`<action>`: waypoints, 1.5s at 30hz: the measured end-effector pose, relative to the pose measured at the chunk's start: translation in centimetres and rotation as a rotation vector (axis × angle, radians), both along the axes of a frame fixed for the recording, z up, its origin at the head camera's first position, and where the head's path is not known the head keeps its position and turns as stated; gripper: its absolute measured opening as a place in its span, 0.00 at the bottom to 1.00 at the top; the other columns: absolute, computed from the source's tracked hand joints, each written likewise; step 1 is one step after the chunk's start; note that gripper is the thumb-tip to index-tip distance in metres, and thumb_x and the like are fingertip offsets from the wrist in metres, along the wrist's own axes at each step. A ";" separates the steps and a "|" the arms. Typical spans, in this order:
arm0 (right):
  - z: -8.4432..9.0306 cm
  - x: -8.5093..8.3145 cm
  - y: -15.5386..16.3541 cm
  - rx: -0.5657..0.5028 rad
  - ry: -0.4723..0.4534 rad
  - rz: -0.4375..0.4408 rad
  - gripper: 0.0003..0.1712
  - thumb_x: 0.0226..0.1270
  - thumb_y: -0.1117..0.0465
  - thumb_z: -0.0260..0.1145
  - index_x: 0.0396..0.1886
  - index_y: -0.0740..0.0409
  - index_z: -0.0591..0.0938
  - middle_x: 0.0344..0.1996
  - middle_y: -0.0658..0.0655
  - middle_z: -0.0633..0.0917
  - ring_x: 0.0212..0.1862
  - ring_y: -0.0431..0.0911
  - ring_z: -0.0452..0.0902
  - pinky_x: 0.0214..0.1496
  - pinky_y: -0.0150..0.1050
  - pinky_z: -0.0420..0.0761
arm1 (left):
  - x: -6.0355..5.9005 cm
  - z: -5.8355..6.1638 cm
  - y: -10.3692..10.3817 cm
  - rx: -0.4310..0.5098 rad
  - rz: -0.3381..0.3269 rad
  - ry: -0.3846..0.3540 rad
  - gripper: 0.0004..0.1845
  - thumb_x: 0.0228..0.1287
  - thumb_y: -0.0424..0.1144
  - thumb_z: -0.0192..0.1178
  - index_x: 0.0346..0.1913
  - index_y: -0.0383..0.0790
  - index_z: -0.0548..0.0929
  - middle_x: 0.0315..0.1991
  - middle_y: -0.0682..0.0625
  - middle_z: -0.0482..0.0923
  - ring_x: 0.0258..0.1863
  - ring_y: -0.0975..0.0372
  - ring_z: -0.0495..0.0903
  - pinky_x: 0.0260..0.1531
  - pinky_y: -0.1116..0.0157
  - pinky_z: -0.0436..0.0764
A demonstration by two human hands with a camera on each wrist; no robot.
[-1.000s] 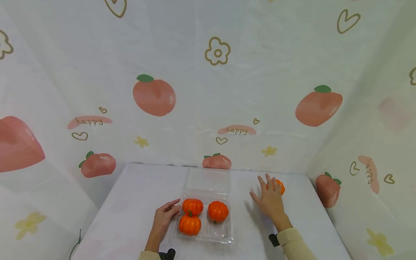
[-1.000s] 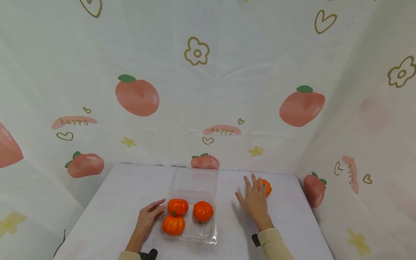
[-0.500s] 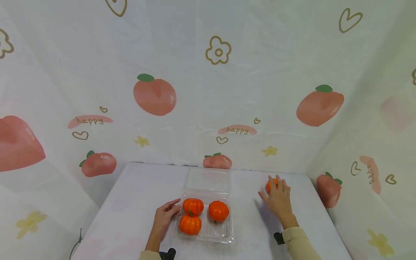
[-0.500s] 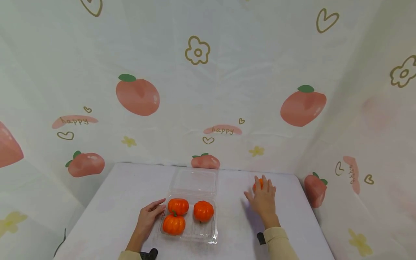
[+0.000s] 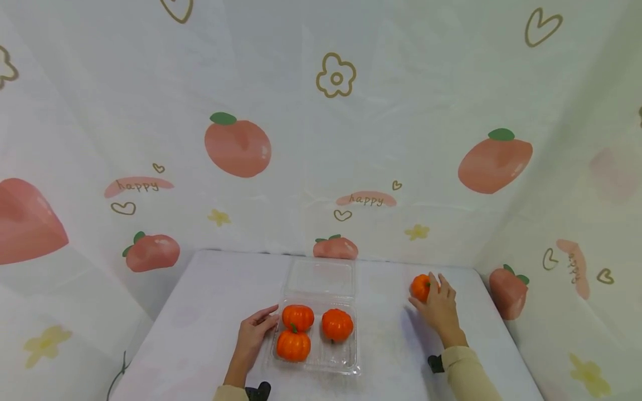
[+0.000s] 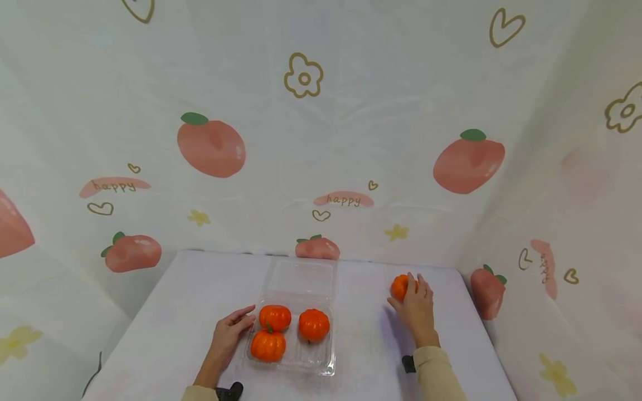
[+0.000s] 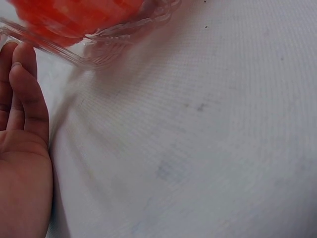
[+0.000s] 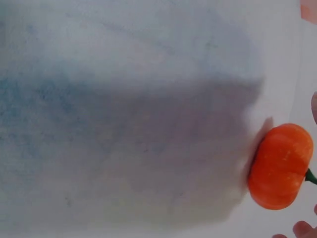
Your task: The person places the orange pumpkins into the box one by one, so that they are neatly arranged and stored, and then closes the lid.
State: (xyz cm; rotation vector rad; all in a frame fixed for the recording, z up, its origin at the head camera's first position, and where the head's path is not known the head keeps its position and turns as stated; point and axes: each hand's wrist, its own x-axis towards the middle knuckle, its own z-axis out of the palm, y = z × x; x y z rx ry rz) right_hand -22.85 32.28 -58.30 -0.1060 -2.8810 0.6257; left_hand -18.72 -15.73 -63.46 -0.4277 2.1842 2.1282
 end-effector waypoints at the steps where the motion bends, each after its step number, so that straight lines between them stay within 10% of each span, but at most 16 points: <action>1: -0.1 -0.1 0.1 0.002 -0.009 -0.001 0.54 0.62 0.49 0.74 0.76 0.69 0.56 0.73 0.80 0.54 0.68 0.79 0.55 0.65 0.77 0.66 | 0.0 0.0 0.0 0.001 0.004 0.004 0.22 0.63 0.45 0.71 0.58 0.40 0.86 0.33 0.52 0.83 0.32 0.63 0.81 0.39 0.73 0.84; 45: -1.5 -1.5 0.1 -0.249 -0.166 -0.140 0.40 0.73 0.61 0.64 0.76 0.68 0.55 0.67 0.83 0.58 0.65 0.81 0.62 0.71 0.73 0.63 | 0.2 0.7 0.3 0.016 -0.001 0.002 0.23 0.64 0.44 0.70 0.60 0.38 0.85 0.33 0.52 0.82 0.34 0.64 0.80 0.40 0.75 0.83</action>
